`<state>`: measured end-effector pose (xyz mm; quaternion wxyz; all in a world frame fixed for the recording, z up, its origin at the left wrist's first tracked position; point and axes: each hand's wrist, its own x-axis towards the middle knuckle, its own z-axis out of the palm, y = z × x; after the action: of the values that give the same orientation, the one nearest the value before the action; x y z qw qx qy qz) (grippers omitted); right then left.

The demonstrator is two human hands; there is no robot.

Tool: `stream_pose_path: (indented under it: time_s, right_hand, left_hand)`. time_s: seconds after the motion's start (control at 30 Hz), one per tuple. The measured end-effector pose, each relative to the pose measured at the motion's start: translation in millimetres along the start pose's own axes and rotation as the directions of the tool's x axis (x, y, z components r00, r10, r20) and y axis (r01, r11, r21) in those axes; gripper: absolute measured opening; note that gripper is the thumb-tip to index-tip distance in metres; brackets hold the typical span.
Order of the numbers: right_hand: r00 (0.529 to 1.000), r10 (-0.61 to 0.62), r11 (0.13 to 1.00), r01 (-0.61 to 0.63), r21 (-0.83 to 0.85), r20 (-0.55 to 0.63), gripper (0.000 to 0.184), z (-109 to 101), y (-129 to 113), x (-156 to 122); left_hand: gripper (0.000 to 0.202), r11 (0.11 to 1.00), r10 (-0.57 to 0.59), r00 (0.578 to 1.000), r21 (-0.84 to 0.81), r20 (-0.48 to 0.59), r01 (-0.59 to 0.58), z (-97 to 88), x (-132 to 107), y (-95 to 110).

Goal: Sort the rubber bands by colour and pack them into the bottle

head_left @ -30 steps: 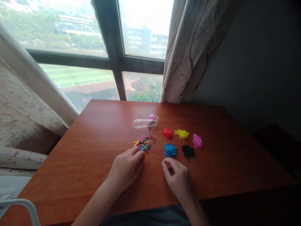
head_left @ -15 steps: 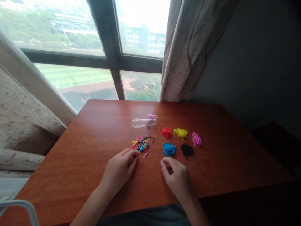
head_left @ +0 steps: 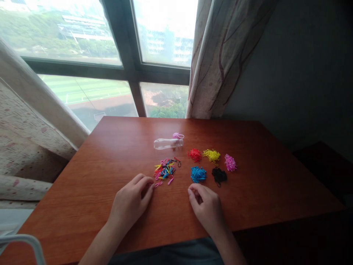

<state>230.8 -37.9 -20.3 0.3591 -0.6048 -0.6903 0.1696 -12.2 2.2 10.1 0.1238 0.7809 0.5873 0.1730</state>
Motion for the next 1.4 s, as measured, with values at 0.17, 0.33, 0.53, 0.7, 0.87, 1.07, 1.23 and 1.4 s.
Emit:
stream_pose_path:
  time_s: [0.17, 0.33, 0.53, 0.7, 0.87, 1.07, 1.23, 1.4]
  right_hand:
    - [1.000, -0.012, 1.000, 0.012, -0.001, 0.001, 0.019, 1.1, 2.3, -0.3]
    - [1.000, -0.010, 1.000, 0.010, -0.010, -0.003, 0.017, 0.6, 1.2, -0.3]
    - [0.999, -0.027, 0.999, 0.027, -0.031, -0.022, 0.015, 0.3, -0.3, 1.0]
    - [1.000, -0.021, 0.999, 0.021, -0.036, -0.002, 0.015, 0.4, -0.7, 0.5]
    - [0.999, -0.043, 0.995, 0.045, -0.085, 0.026, 0.015, 2.1, -3.8, 0.2]
    - [0.996, -0.072, 0.990, 0.078, -0.116, 0.054, 0.015, 2.6, -4.1, 1.8]
    - [0.998, -0.047, 0.997, 0.049, -0.052, 0.044, 0.016, 1.8, -2.2, 4.1]
    - [0.998, -0.022, 1.000, 0.023, -0.020, 0.053, 0.015, 1.9, -3.5, 3.8]
  left_hand:
    - [0.019, 0.999, -0.010, 1.000, 0.048, 0.008, 0.009, 0.9, 3.1, 13.4]
    - [0.020, 0.992, -0.033, 0.999, 0.124, 0.038, 0.028, 2.6, 6.1, 20.1]
    - [0.020, 0.997, -0.008, 1.000, 0.070, 0.019, 0.007, 1.9, 5.6, 17.2]
    - [0.017, 1.000, 0.005, 0.999, 0.029, -0.035, -0.004, -1.3, 5.2, 13.2]
    - [0.015, 0.999, 0.030, 0.999, -0.017, -0.028, -0.031, -1.7, 14.0, 21.2]
    - [0.013, 0.989, 0.123, 0.992, -0.074, -0.022, -0.124, 4.6, 60.0, 54.8]
    - [0.017, 0.981, 0.196, 0.981, -0.010, -0.014, -0.196, 19.5, 112.7, 82.0]
    - [0.014, 0.974, 0.227, 0.974, -0.004, 0.000, -0.227, 36.0, 140.4, 94.8]
